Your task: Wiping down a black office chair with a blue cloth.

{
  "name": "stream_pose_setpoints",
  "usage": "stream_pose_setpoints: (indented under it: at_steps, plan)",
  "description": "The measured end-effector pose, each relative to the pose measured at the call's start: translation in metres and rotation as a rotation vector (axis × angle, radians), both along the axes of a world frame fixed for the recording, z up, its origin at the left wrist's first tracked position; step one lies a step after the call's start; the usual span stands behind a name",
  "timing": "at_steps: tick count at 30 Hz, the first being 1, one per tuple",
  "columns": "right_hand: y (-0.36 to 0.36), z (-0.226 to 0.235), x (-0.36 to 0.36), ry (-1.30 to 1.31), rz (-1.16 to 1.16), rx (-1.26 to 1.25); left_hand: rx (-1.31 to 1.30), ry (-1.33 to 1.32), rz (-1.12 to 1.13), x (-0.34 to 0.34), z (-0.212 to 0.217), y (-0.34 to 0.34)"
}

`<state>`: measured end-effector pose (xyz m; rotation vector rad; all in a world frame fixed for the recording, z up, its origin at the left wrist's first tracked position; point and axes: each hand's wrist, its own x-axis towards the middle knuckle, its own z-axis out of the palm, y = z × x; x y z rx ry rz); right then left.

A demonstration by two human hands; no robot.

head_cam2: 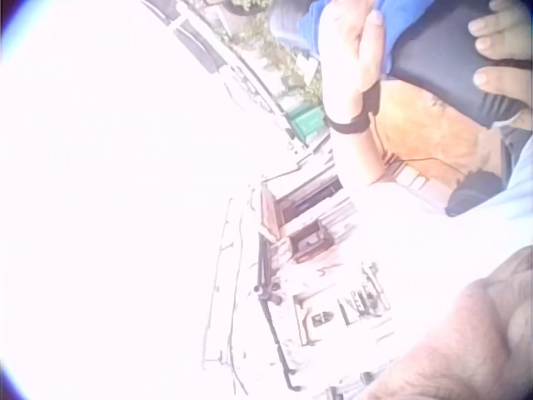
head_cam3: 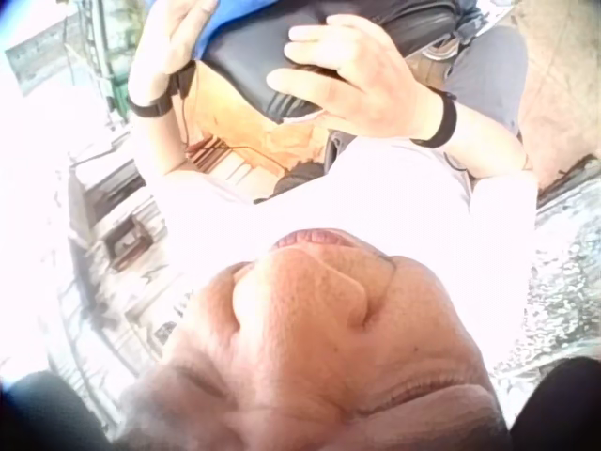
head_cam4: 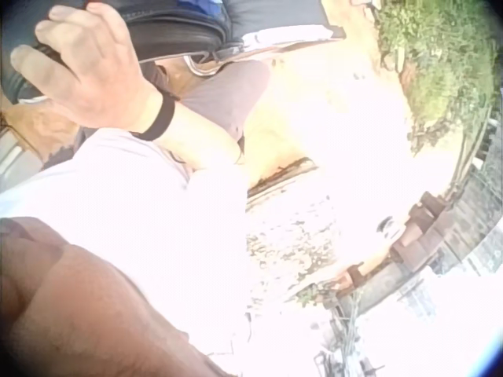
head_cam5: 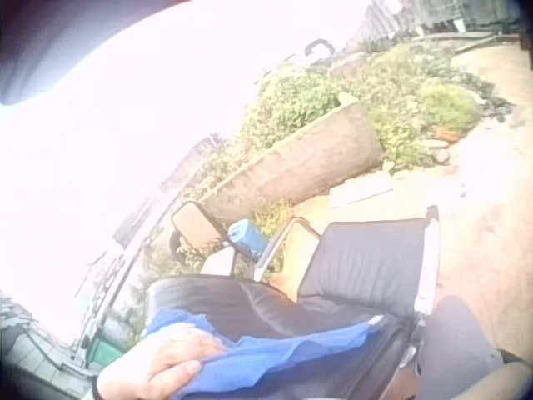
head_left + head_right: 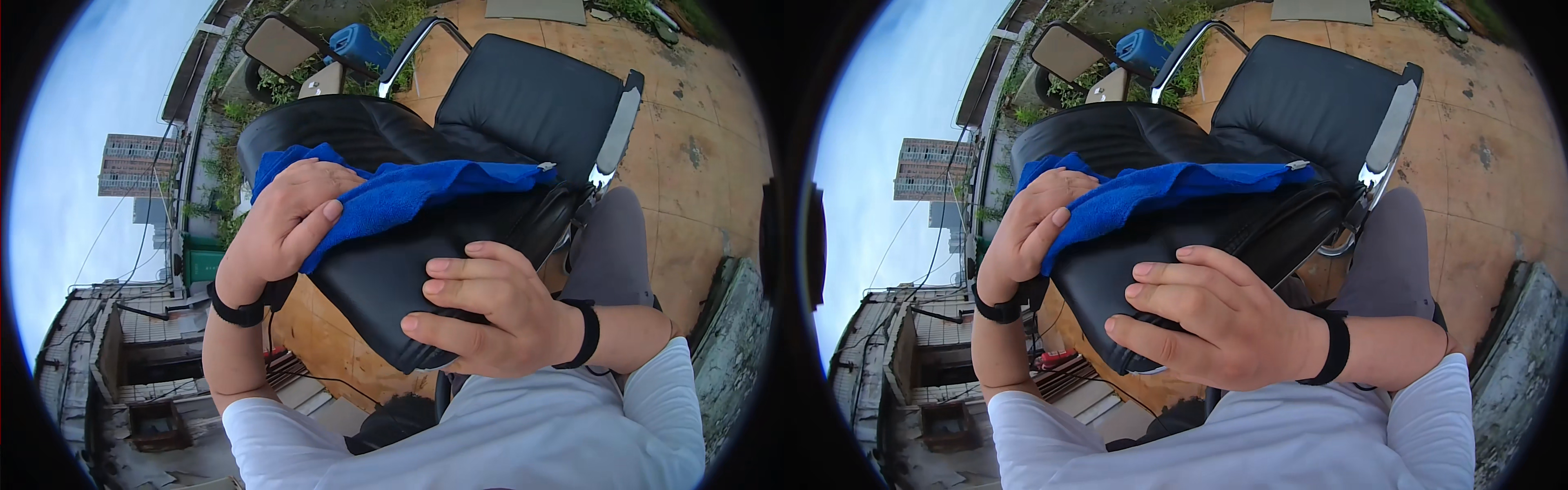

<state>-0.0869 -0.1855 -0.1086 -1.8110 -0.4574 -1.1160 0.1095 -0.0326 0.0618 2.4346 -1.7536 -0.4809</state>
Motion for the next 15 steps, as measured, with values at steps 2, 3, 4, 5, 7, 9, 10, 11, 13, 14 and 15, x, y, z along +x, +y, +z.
stream_pose_setpoints:
  at_steps: [2, 3, 4, 5, 7, 9, 10, 11, 13, 14, 15]
  plan:
    - [-0.002, 0.000, -0.001, 0.004, 0.005, -0.010, 0.028, -0.030, 0.038, 0.024, -0.001, 0.011]
    - [-0.001, 0.000, -0.002, 0.009, 0.015, -0.016, -0.001, -0.036, 0.132, 0.042, -0.005, 0.024]
    - [0.000, -0.001, -0.001, 0.011, 0.007, -0.019, -0.034, -0.039, 0.218, 0.062, -0.010, 0.035]
    - [0.001, -0.001, 0.000, -0.001, 0.013, -0.023, -0.109, -0.069, 0.292, 0.078, -0.010, 0.048]
    - [0.001, -0.001, 0.000, -0.019, 0.025, -0.031, -0.171, -0.058, 0.427, 0.117, -0.012, 0.075]
    - [0.001, 0.000, -0.001, -0.018, 0.039, 0.002, -0.199, -0.093, 0.455, 0.147, -0.013, 0.086]
    - [-0.001, 0.000, -0.002, -0.015, 0.049, 0.000, -0.226, -0.128, 0.485, 0.157, -0.013, 0.087]
    - [-0.002, 0.002, -0.002, -0.022, 0.048, -0.004, -0.231, -0.134, 0.484, 0.166, -0.013, 0.088]
    - [-0.003, 0.004, -0.004, 0.003, 0.056, -0.016, -0.186, -0.172, 0.512, 0.182, -0.015, 0.089]
    - [-0.003, 0.006, -0.004, -0.006, 0.068, -0.015, -0.176, -0.213, 0.538, 0.191, -0.014, 0.094]
    - [-0.003, 0.005, -0.003, -0.008, 0.055, -0.020, -0.182, -0.212, 0.526, 0.193, -0.014, 0.087]
